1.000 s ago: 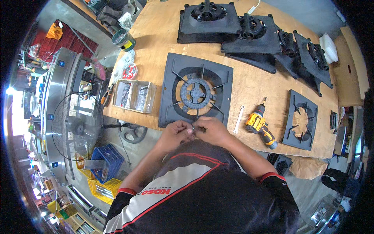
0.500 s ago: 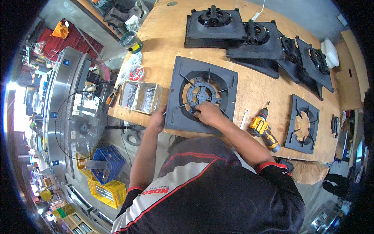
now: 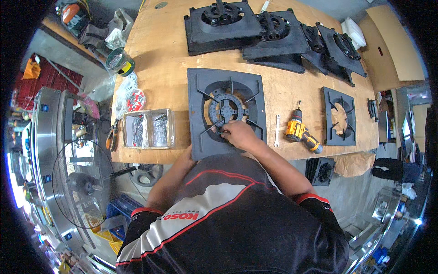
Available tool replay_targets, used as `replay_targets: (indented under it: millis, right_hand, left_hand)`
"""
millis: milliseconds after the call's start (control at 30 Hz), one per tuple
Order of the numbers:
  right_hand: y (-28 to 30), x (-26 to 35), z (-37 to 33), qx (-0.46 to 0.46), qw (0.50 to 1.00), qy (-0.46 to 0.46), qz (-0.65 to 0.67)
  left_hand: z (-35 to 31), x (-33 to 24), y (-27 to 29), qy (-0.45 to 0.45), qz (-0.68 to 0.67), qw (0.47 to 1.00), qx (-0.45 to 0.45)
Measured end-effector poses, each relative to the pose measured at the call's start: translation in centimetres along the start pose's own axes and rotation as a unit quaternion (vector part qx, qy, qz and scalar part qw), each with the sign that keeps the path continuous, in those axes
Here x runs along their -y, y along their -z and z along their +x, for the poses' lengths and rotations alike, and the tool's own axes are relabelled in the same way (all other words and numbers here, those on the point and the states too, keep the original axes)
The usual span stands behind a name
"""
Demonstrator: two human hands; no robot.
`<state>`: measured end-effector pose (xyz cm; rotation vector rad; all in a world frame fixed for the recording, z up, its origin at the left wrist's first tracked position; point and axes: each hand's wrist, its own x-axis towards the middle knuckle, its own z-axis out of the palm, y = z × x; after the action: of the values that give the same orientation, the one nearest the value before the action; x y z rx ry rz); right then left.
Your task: The person assembles gas stove burner units on a workbench. They place burner heads onto burner bases, insert screws, and use a cordless drill to fasten them. The person repeats this process for multiple units.
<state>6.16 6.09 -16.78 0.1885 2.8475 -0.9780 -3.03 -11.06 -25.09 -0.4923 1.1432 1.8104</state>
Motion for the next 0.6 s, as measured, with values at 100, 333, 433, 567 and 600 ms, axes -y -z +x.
replay_targets:
  millis: [100,333,433,567,600]
  right_hand:
    - [-0.3,0.4,0.1,-0.014,1.0,-0.014,-0.005]
    - [-1.2,1.7,0.4,-0.049,0.995,-0.085,-0.024]
    - [-0.7,1.4,0.5,-0.017,0.998,-0.055,-0.015]
    - [0.8,1.7,-0.1,-0.121,0.992,-0.021,0.035]
    - [1.4,2.5,-0.3,-0.155,0.986,-0.018,0.053]
  left_hand:
    - [-0.8,-0.5,1.2,0.014,0.006,1.0,0.004]
    - [-0.4,-0.2,2.2,0.023,0.019,0.999,0.011]
    - [-0.3,0.2,2.6,0.001,0.043,0.999,0.002]
    - [-1.0,-2.4,5.3,-0.013,0.236,0.972,0.003]
    - [-1.6,-4.2,6.3,-0.006,0.306,0.952,0.015]
